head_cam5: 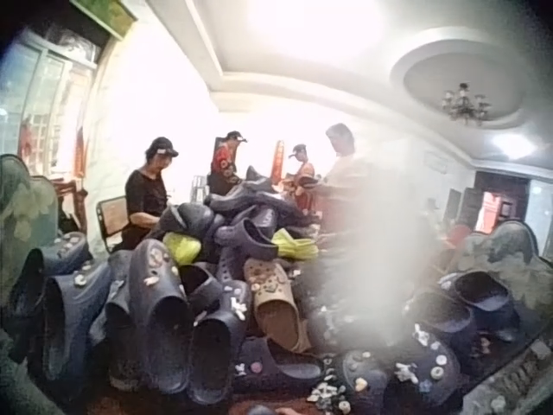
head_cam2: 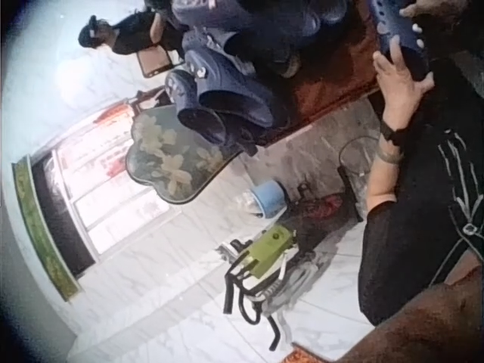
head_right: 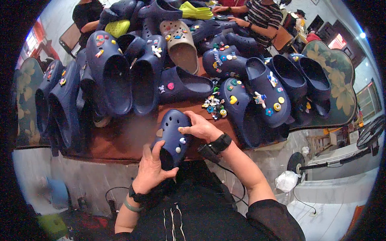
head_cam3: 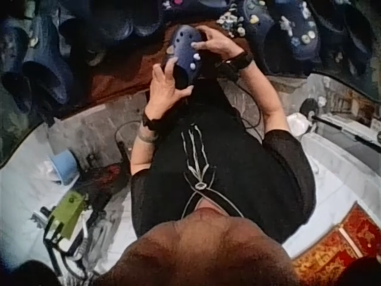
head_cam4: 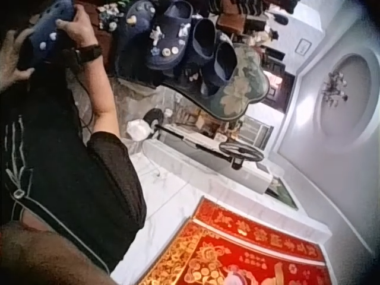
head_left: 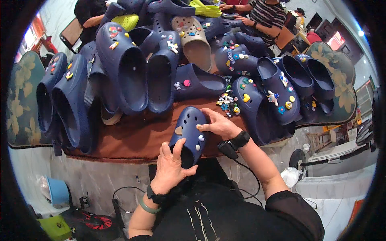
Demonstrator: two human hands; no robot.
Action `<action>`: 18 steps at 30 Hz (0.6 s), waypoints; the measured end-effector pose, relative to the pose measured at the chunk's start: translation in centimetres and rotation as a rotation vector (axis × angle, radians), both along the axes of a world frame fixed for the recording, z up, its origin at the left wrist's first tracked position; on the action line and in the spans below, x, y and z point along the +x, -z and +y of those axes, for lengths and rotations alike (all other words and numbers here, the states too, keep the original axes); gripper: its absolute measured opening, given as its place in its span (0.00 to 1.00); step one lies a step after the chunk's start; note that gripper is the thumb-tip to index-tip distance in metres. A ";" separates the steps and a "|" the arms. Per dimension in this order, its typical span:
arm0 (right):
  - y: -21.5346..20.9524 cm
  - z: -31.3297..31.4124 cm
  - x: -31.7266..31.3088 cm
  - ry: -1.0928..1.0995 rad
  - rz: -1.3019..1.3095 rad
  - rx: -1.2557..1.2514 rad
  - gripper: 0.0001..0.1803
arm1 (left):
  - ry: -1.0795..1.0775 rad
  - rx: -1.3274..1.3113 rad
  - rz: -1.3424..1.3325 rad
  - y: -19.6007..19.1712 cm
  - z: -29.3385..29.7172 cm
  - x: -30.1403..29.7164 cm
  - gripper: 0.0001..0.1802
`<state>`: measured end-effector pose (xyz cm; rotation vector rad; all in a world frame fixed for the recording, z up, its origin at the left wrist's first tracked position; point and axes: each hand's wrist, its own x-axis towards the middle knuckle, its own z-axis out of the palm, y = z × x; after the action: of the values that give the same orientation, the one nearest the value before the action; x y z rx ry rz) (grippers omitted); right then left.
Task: Manually attaching decorative charms (Jibbitz) into the holes of foam clogs (crocs).
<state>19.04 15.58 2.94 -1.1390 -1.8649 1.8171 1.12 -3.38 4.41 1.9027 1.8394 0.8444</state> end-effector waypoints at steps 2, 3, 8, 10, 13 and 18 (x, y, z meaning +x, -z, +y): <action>-0.3 0.3 0.6 -0.044 0.033 -0.016 0.36 | 0.001 0.002 0.009 0.1 -0.1 0.0 0.59; -0.9 0.5 0.6 -0.100 0.059 -0.040 0.35 | -0.009 -0.004 0.012 0.3 -0.1 -0.1 0.59; 0.7 5.2 4.5 0.192 -0.193 0.669 0.10 | -0.004 0.014 0.022 0.0 0.0 0.1 0.59; 1.5 7.0 5.6 0.267 -0.256 0.937 0.08 | -0.005 0.025 0.029 0.0 0.0 0.1 0.59; 1.4 8.1 5.3 0.039 -0.435 1.086 0.09 | -0.015 0.023 0.032 0.2 -0.1 0.0 0.59; 3.1 8.1 4.4 0.026 -0.639 1.335 0.03 | 0.007 0.048 -0.014 0.2 0.1 0.0 0.58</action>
<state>23.45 23.72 -0.20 -1.1183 -2.5642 -0.1268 1.15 -3.32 4.20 1.9259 1.8193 0.9046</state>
